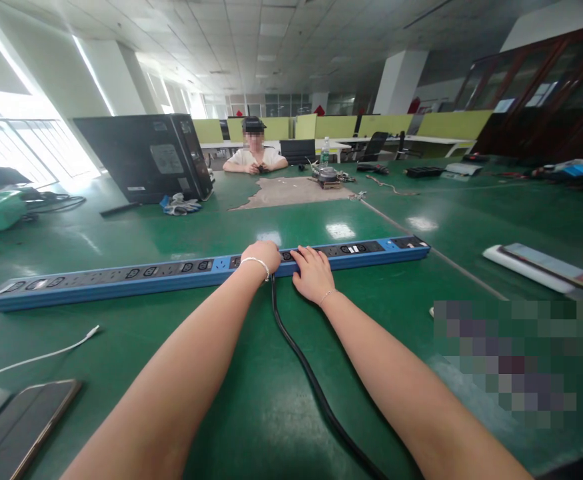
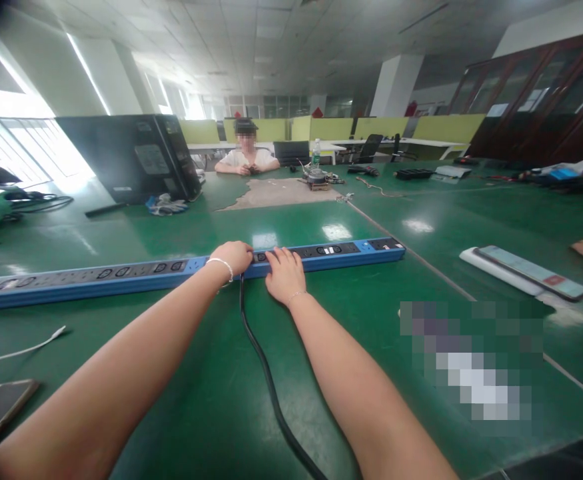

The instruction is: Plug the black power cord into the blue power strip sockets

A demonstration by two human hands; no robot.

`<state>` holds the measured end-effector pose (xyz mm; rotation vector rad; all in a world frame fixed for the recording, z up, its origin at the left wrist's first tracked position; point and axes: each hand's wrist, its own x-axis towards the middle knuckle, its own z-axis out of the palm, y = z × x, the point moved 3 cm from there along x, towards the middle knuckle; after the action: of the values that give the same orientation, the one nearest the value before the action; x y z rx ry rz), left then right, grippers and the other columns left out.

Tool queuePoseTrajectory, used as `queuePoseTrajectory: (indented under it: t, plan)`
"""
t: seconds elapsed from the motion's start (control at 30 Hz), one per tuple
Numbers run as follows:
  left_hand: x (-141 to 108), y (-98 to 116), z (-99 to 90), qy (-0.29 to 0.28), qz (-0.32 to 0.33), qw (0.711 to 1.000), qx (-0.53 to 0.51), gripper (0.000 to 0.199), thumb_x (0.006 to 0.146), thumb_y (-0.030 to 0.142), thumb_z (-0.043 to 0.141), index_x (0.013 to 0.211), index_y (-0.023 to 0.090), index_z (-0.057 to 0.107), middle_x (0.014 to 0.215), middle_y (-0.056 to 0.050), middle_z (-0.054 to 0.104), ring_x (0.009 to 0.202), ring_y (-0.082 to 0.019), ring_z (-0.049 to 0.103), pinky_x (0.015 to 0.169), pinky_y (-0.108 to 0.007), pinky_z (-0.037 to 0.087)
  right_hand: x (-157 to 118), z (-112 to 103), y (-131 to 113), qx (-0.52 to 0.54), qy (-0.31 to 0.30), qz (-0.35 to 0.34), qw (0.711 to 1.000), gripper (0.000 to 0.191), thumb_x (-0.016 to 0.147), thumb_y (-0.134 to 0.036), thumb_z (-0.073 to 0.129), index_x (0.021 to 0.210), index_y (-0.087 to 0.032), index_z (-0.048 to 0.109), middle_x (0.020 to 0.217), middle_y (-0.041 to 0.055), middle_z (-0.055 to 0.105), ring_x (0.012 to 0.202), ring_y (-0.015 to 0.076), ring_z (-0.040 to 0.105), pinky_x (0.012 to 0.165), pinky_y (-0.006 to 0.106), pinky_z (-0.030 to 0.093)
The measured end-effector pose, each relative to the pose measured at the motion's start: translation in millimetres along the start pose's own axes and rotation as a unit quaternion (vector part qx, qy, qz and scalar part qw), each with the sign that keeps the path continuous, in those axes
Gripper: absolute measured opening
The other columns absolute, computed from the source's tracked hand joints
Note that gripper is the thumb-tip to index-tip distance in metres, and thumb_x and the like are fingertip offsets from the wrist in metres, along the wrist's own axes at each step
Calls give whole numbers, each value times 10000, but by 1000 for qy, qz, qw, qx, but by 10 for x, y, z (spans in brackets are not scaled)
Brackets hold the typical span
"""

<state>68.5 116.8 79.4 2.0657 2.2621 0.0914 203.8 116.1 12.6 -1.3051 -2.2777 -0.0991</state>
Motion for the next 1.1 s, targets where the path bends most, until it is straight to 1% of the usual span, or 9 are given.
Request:
queuePoseTrajectory:
  t: [0.07, 0.13, 0.27, 0.4, 0.67, 0.8, 0.93, 1.03, 1.1]
  plan:
    - [28, -5, 5, -3, -1, 1000, -7, 349, 817, 271, 405, 1013, 236, 691, 1084, -102, 684, 976, -224, 634, 835, -318, 483, 2, -1, 6, 3, -1, 1, 1000, 518, 792, -230, 477, 1309, -202, 487, 1403, 59, 434, 1310, 210, 309, 1094, 418, 166]
    - [51, 0, 9, -6, -9, 1000, -12, 339, 804, 273, 426, 1006, 233, 695, 1088, -97, 685, 973, -216, 634, 835, -305, 482, 5, 0, 16, 4, -2, 3, 1000, 516, 791, -232, 480, 1307, -204, 490, 1399, 57, 439, 1306, 208, 314, 1091, 414, 173]
    - [59, 19, 13, -4, -19, 1000, -15, 341, 786, 258, 447, 1021, 199, 687, 1083, -118, 685, 957, -219, 639, 828, -308, 486, 12, -4, 37, 8, 6, 2, 1000, 501, 788, -220, 476, 1288, -206, 511, 1383, 48, 459, 1290, 210, 334, 1081, 399, 189]
    - [14, 38, 36, 10, -11, 1000, -7, 351, 814, 250, 403, 1023, 185, 677, 1063, -131, 686, 952, -226, 641, 828, -325, 487, 28, -16, 41, 3, 7, -3, 1000, 492, 777, -220, 487, 1267, -216, 527, 1365, 53, 474, 1269, 214, 347, 1059, 389, 213]
    - [-56, 77, 106, 35, 7, 999, 9, 330, 842, 223, 380, 1005, 131, 651, 995, -177, 683, 947, -259, 642, 818, -371, 491, 92, -47, 42, -24, -11, -6, 1000, 532, 738, -260, 508, 1270, -251, 519, 1350, 48, 483, 1223, 249, 361, 1006, 418, 248]
    - [2, 63, 79, 28, 1, 1000, -8, 317, 829, 209, 396, 987, 133, 660, 987, -170, 688, 937, -262, 649, 796, -357, 499, 85, -35, 44, -22, -4, -3, 1000, 520, 743, -278, 504, 1262, -258, 525, 1350, 31, 484, 1219, 243, 362, 1008, 415, 243]
    - [82, 44, 30, 19, -2, 999, -27, 284, 810, 215, 438, 965, 136, 663, 992, -174, 688, 979, -266, 639, 814, -342, 493, 73, -23, 48, -17, 4, 1, 1000, 521, 744, -280, 505, 1264, -256, 523, 1350, 26, 485, 1218, 239, 366, 1011, 413, 242]
    - [73, 41, 44, 15, -19, 999, -39, 276, 806, 213, 446, 980, 126, 641, 1009, -186, 680, 985, -269, 638, 814, -342, 491, 74, -18, 52, -11, 4, -2, 1000, 524, 745, -277, 504, 1268, -251, 520, 1351, 29, 486, 1226, 229, 368, 1019, 408, 237]
    - [16, 46, 77, 25, -42, 998, -47, 317, 832, 202, 391, 1063, 103, 583, 1015, -200, 672, 967, -262, 646, 798, -342, 494, 77, -15, 53, -6, 4, -4, 1000, 527, 743, -269, 501, 1269, -244, 520, 1352, 34, 486, 1234, 222, 369, 1029, 403, 228]
